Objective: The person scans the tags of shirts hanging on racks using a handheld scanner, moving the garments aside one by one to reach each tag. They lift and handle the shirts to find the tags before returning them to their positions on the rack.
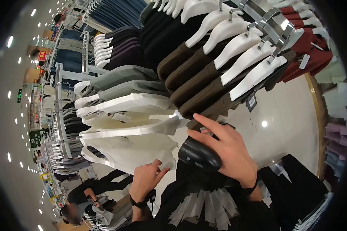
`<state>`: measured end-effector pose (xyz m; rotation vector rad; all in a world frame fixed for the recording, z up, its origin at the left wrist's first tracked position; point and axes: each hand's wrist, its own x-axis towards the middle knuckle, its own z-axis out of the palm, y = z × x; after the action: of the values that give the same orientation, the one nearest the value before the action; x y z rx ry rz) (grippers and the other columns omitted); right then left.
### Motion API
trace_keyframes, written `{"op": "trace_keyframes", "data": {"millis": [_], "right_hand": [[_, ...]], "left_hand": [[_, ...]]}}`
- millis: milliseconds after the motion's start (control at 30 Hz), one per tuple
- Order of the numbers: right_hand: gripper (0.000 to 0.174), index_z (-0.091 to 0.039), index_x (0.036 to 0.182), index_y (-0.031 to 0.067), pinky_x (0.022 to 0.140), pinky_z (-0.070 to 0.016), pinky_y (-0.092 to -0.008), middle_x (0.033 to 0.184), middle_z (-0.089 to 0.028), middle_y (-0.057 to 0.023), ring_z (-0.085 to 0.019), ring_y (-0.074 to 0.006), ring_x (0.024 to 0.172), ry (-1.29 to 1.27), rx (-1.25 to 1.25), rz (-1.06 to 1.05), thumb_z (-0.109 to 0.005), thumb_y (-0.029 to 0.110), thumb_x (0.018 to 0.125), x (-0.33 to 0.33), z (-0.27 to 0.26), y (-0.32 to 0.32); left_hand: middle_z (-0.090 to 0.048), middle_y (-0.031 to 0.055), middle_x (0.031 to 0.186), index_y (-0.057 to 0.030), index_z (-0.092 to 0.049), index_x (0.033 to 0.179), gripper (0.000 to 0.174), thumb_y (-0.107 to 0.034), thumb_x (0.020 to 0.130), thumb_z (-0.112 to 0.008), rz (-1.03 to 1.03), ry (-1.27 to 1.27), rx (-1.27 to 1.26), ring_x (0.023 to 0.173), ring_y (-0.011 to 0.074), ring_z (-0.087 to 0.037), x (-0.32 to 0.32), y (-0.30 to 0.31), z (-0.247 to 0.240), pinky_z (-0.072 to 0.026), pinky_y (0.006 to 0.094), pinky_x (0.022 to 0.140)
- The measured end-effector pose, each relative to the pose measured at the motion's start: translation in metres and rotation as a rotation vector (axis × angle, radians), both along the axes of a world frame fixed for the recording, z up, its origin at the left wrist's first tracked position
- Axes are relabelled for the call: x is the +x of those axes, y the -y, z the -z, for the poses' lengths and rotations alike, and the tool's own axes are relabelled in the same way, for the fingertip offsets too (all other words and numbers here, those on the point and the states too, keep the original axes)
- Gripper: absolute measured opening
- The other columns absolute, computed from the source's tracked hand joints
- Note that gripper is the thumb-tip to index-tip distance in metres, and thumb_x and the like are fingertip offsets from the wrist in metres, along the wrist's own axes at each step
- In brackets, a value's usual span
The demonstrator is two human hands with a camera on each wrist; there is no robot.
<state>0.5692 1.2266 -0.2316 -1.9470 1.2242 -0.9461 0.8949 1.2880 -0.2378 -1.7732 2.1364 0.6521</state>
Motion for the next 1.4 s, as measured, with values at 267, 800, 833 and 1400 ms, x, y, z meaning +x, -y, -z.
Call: {"op": "trace_keyframes", "data": {"millis": [267,800,833,1400], "right_hand": [[0.068,-0.067,0.148,0.0084,0.105,-0.0576,-0.0402,0.158,-0.063,-0.0106,-0.074,-0.0319,0.122,0.392,-0.022,-0.020,-0.084,0.004,0.082,0.086,0.043,0.013],[0.051,-0.067,0.127,-0.0026,0.091,-0.0558,-0.0406,0.109,-0.073,-0.0192,-0.069,-0.0322,0.098,0.552,0.428,-0.269,-0.083,0.001,0.079,0.209,0.084,-0.073],[0.056,-0.066,0.135,-0.0027,0.098,-0.0554,-0.0378,0.119,-0.076,-0.0172,-0.071,-0.0273,0.105,0.549,0.370,-0.227,-0.083,0.001,0.081,0.211,0.090,-0.079],[0.057,-0.068,0.147,0.0033,0.107,-0.0515,-0.0300,0.132,-0.074,-0.0019,-0.068,-0.0115,0.118,0.632,0.467,0.285,-0.089,0.006,0.094,0.219,0.094,-0.144]], "left_hand": [[-0.073,0.0127,0.080,-0.0045,-0.067,0.102,0.040,-0.044,0.102,-0.074,0.161,-0.074,-0.128,0.070,0.0384,-0.072,0.009,-0.017,0.001,-0.0556,0.0475,0.064],[-0.076,0.0072,0.097,-0.0054,-0.078,0.110,0.032,0.008,0.081,-0.074,0.043,-0.747,-0.731,0.087,0.0310,-0.070,0.060,-0.083,-0.024,-0.0554,0.0431,0.083],[-0.075,0.0084,0.097,-0.0047,-0.078,0.110,0.031,0.007,0.081,-0.075,0.038,-0.741,-0.724,0.088,0.0323,-0.069,0.065,-0.088,-0.020,-0.0553,0.0433,0.084],[-0.075,0.0040,0.093,-0.0071,-0.078,0.110,0.024,-0.001,0.086,-0.081,-0.142,-0.728,-0.724,0.085,0.0251,-0.072,0.127,-0.217,0.014,-0.0565,0.0406,0.085]]}}
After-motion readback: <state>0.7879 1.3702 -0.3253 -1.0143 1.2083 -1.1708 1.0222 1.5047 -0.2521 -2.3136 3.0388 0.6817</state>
